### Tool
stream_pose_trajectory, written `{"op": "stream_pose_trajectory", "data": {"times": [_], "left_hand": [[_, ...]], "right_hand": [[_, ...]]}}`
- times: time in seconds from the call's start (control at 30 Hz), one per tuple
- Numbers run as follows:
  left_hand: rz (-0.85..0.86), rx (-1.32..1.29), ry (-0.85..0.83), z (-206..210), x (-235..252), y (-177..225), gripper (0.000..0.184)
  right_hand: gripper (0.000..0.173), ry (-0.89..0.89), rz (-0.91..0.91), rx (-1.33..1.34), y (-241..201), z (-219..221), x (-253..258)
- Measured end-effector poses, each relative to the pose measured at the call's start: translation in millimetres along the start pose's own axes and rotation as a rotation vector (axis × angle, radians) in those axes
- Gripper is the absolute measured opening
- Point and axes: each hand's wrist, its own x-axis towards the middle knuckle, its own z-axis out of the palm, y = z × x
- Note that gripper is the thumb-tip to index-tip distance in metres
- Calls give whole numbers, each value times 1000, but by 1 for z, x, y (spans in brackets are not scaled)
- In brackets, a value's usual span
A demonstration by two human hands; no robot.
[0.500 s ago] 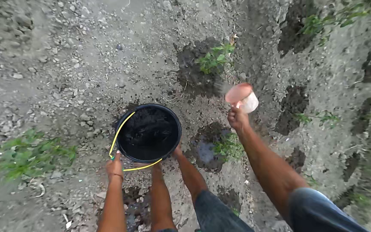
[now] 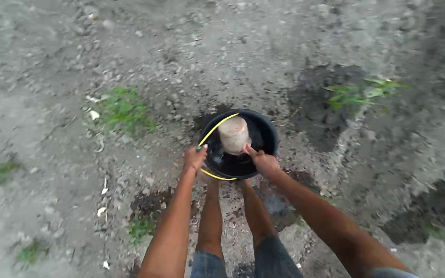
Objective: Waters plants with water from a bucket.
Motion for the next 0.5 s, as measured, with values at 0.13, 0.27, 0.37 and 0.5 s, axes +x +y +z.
{"op": "stream_pose_trajectory", "data": {"times": [0.13,0.27,0.37,0.5], "left_hand": [[-70,-519,-295,24,-33,3,29],[22,-553,-308,73,-90,21,19],[79,-558,-243,68,-106,22,19],[-67,-772,-115,19,-150,-4,15]], "right_hand": [[65,-82,27,18,0,20,50],[30,-188,-113,538,11,27,57],[21,-459,-145,899,25,2,43],[26,-743,-211,960,22,-8,4]]}}
